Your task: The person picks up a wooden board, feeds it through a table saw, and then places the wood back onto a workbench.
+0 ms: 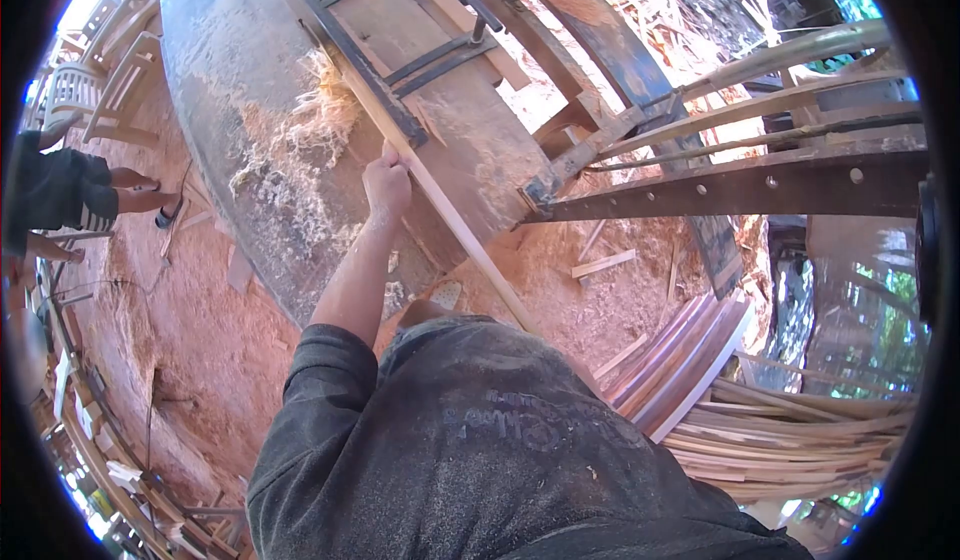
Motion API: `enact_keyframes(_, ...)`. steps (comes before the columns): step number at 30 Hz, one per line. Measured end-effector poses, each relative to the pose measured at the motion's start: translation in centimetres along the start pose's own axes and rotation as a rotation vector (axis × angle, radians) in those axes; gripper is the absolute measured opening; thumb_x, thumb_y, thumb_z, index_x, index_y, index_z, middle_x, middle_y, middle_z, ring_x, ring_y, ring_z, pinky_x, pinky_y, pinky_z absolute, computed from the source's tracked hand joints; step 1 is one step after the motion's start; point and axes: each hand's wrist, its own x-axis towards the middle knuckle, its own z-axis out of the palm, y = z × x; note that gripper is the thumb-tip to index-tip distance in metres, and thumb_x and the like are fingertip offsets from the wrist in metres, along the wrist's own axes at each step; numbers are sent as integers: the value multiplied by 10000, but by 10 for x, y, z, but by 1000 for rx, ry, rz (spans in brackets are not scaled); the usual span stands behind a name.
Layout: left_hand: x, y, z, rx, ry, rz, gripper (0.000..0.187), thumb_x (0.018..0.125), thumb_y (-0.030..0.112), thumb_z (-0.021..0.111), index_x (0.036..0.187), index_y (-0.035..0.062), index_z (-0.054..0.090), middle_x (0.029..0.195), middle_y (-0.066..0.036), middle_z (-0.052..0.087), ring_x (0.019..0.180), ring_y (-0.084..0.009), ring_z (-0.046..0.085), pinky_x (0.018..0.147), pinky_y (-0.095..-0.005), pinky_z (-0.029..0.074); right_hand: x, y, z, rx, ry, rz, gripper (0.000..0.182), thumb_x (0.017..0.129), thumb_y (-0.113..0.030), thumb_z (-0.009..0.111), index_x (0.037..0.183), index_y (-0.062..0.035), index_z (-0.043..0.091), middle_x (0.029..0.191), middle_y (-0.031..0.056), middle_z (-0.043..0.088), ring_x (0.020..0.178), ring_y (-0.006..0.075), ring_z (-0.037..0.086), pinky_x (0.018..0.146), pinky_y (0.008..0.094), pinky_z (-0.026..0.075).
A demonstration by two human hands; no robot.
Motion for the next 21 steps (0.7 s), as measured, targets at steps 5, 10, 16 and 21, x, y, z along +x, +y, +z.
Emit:
enact_keyframes(5,17,8,-8,124,3,-76,379,936,116,612,1296,165,721,1043,-191,782,1008,-268,758,899,-378,535,4,-22,-8,22,-5,-32,393,1024,-338,554,1216,-11,658,1153,296,711,1106,398,689,956,497,499)
enact_keyframes(10,20,39,-15,130,25,-124,375,948,135,606,1308,165,708,993,-200,775,946,-284,757,868,-392,540,-3,-73,-19,24,16,-97,425,1028,-367,560,1205,7,657,1147,306,707,1100,412,689,948,499,502)
enact_keyframes(16,50,-6,-8,123,100,54,371,960,159,617,1320,170,703,981,-204,767,927,-299,754,855,-394,540,-27,-146,-31,-128,15,-47,608,1013,-548,580,1173,33,654,1125,353,685,1093,502,666,910,532,518)
enact_keyframes(21,7,-8,9,103,124,-28,373,979,206,635,1339,128,692,999,-220,760,942,-306,757,844,-411,543,-19,-143,-28,-206,23,-43,630,1024,-577,551,1216,15,647,1136,344,690,1114,513,656,933,553,511)
